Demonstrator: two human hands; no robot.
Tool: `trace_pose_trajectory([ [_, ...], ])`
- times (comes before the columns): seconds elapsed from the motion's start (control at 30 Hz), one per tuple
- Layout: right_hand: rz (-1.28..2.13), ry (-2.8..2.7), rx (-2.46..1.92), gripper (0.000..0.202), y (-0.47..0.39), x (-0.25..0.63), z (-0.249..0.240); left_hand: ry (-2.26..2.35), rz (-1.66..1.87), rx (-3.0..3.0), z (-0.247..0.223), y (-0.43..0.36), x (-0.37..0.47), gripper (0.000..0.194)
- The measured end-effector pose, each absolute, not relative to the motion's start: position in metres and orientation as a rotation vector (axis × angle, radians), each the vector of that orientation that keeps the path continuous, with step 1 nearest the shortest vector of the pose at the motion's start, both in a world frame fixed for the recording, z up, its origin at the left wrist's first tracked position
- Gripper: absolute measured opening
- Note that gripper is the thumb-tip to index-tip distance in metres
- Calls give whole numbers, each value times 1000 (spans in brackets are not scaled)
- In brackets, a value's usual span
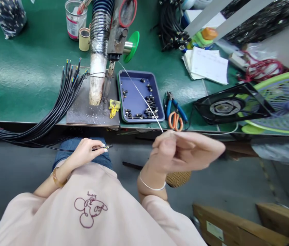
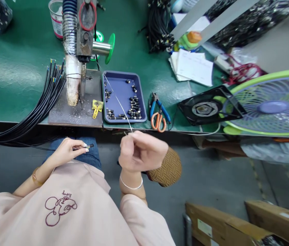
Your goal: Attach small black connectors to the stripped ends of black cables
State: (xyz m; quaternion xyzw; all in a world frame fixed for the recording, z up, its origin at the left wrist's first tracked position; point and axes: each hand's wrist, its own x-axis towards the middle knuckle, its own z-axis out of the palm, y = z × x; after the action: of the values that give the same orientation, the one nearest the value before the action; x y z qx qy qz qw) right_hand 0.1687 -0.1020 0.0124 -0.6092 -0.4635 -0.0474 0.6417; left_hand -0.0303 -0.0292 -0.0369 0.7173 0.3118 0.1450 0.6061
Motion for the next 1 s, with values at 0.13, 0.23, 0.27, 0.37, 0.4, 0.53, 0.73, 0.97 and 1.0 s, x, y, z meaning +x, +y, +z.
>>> trace_pose_trajectory([
  [0.13, -29, -1244, -1602, 9, -101, 180, 28, 831, 483, 1610, -42, -27, -35, 15],
  [0.23, 121, -1281, -1810, 6, -96, 200, 28, 932, 686, 1588, -36, -18, -41, 20],
  [0.27, 123, -1289, -1863, 10, -93, 208, 26, 951, 767, 1611, -32, -12, -44, 20],
  [0.37, 106, -1355, -2009, 14, -86, 231, 19, 1079, 1000, 1868, -17, 12, -51, 17],
  [0.4, 112, -1386, -2041, 15, -83, 237, 17, 1137, 1049, 2000, -13, 23, -53, 17],
  [0.53, 222, -1502, -2090, 14, -68, 255, 11, 1412, 970, 2460, -8, 64, -54, 15],
  [0.73, 290, -1739, -2069, 19, -45, 264, -1, 1519, 638, 2606, -19, 81, -47, 22],
  [0.97, 63, -1726, -2100, 17, -42, 257, -10, 1370, 906, 2539, -16, 56, -58, 9],
  [1.0, 57, -1717, -2096, 17, -42, 256, -11, 1370, 973, 2461, -16, 55, -60, 6],
])
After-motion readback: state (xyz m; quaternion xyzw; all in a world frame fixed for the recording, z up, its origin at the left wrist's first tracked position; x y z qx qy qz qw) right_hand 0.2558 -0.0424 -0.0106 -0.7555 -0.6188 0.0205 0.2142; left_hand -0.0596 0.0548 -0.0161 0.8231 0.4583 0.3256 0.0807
